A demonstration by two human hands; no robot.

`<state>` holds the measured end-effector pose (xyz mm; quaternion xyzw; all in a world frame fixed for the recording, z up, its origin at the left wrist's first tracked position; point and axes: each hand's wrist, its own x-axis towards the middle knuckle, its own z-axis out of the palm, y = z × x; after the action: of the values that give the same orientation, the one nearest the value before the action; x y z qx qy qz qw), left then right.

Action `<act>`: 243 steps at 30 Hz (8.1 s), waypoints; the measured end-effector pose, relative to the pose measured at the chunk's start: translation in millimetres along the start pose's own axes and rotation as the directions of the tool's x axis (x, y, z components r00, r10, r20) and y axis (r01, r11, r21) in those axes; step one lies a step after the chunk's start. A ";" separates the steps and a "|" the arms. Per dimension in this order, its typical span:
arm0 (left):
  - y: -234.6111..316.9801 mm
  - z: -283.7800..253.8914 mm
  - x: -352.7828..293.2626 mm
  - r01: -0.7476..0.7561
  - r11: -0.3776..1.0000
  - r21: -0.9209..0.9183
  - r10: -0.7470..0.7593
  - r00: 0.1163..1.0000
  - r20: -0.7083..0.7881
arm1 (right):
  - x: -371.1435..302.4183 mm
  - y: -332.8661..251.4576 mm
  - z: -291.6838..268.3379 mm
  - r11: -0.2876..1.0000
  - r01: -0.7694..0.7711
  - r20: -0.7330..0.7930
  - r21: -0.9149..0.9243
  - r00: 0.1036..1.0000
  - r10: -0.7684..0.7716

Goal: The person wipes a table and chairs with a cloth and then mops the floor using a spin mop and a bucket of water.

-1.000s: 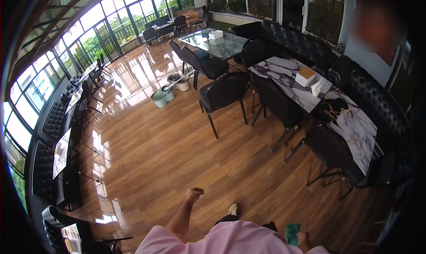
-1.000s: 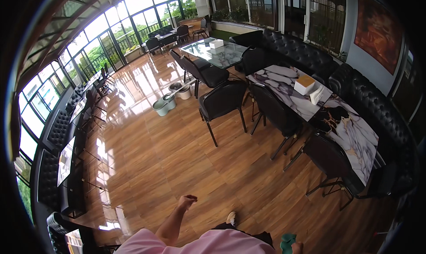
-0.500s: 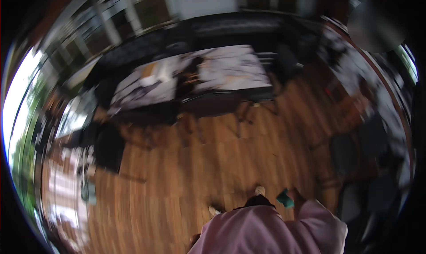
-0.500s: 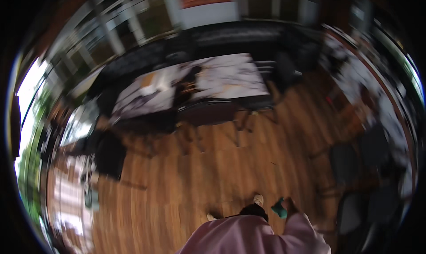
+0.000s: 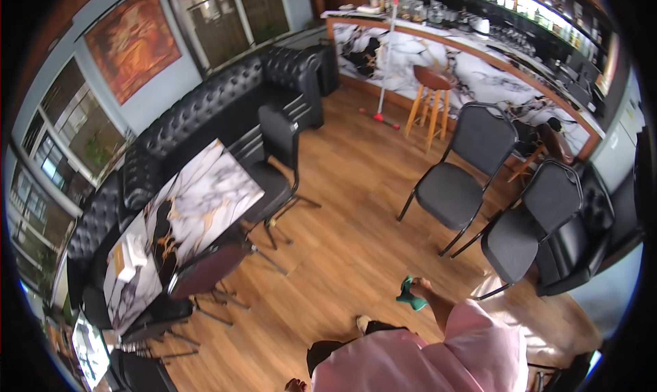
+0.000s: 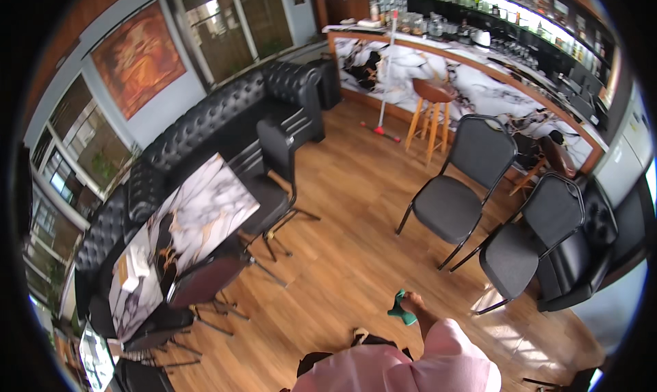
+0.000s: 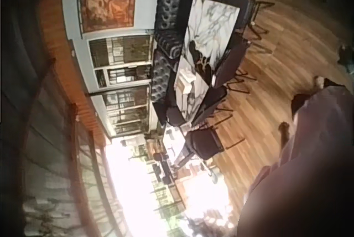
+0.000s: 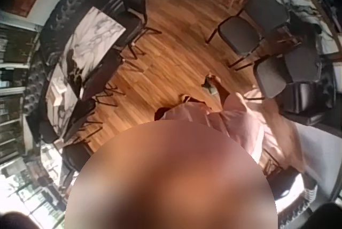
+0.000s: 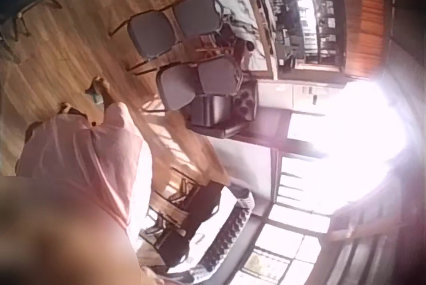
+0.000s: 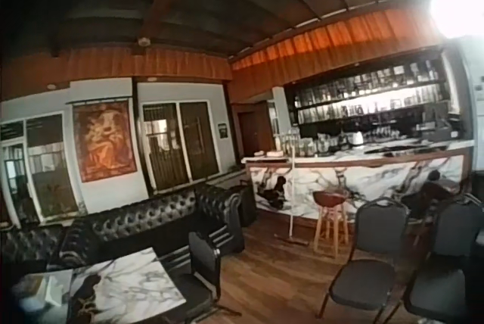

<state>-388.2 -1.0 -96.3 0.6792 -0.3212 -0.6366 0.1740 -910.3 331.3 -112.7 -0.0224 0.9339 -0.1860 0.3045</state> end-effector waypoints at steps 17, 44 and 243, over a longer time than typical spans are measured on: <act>322.8 553.1 -33.3 0.296 0.954 0.052 -0.103 0.159 0.982 | 59.2 -310.3 -225.5 0.066 -0.053 0.082 0.996 0.806 -0.587; 512.9 1033.0 -9.1 -0.004 0.995 -0.103 0.098 0.340 0.935 | 482.2 -403.1 -496.5 -0.135 -0.121 0.026 0.983 0.831 -0.556; -99.0 -1246.2 137.8 -0.199 0.257 -0.946 -0.830 0.457 -0.321 | -1317.4 -995.4 1494.3 -0.379 0.906 0.968 0.189 -0.237 -0.083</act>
<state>847.7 -234.1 -103.3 0.7127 0.3944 -0.3200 0.4838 952.7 -888.5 -129.0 -0.8595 0.2962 0.1987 0.3662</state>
